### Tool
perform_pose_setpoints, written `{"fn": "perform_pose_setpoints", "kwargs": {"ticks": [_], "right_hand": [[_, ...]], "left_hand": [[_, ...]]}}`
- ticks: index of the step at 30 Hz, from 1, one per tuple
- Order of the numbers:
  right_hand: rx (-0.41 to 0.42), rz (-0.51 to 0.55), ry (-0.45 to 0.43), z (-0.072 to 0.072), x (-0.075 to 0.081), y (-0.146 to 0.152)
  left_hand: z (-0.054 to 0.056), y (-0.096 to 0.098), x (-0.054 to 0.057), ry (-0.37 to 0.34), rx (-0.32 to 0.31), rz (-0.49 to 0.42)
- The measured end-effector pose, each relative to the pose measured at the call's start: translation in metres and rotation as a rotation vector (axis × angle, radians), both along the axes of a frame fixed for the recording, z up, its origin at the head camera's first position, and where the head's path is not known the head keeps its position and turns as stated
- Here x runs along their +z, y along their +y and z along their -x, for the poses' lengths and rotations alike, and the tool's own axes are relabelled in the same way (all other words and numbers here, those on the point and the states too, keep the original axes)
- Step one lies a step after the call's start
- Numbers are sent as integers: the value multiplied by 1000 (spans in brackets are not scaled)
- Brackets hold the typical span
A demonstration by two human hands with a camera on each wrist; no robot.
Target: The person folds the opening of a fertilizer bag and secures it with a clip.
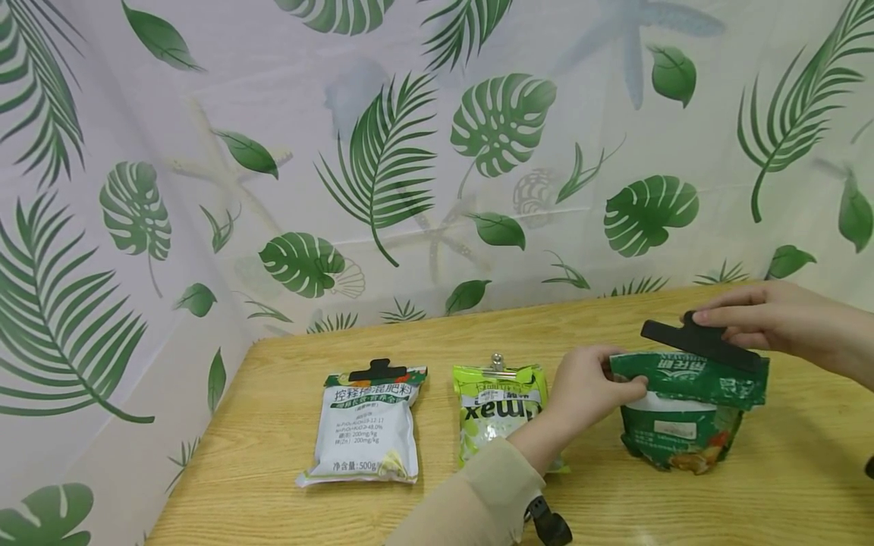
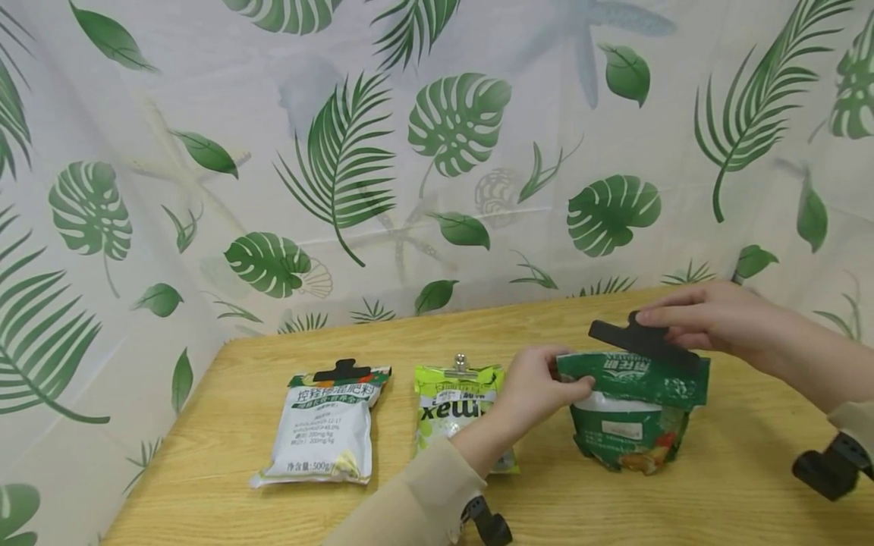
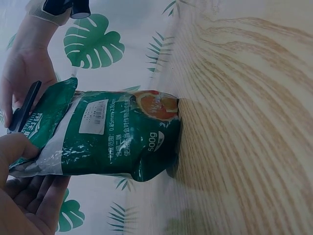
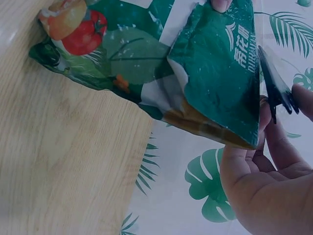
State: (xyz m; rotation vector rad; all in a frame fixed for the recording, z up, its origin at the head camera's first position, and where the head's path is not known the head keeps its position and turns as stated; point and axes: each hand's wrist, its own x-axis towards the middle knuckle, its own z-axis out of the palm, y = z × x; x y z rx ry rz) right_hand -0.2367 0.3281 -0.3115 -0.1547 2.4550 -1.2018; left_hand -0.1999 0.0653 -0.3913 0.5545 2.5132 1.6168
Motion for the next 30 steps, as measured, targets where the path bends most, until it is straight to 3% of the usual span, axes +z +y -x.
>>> {"fn": "perform_pose_setpoints", "kwargs": {"ticks": [5, 18, 30], "right_hand": [[60, -114, 59, -3, 1, -2], [83, -194, 128, 0, 3, -4], [147, -302, 207, -5, 22, -18]], "left_hand": [[1, 0, -1, 4, -2, -4], [2, 0, -1, 3, -11, -15], [1, -1, -1, -3, -11, -28]]}}
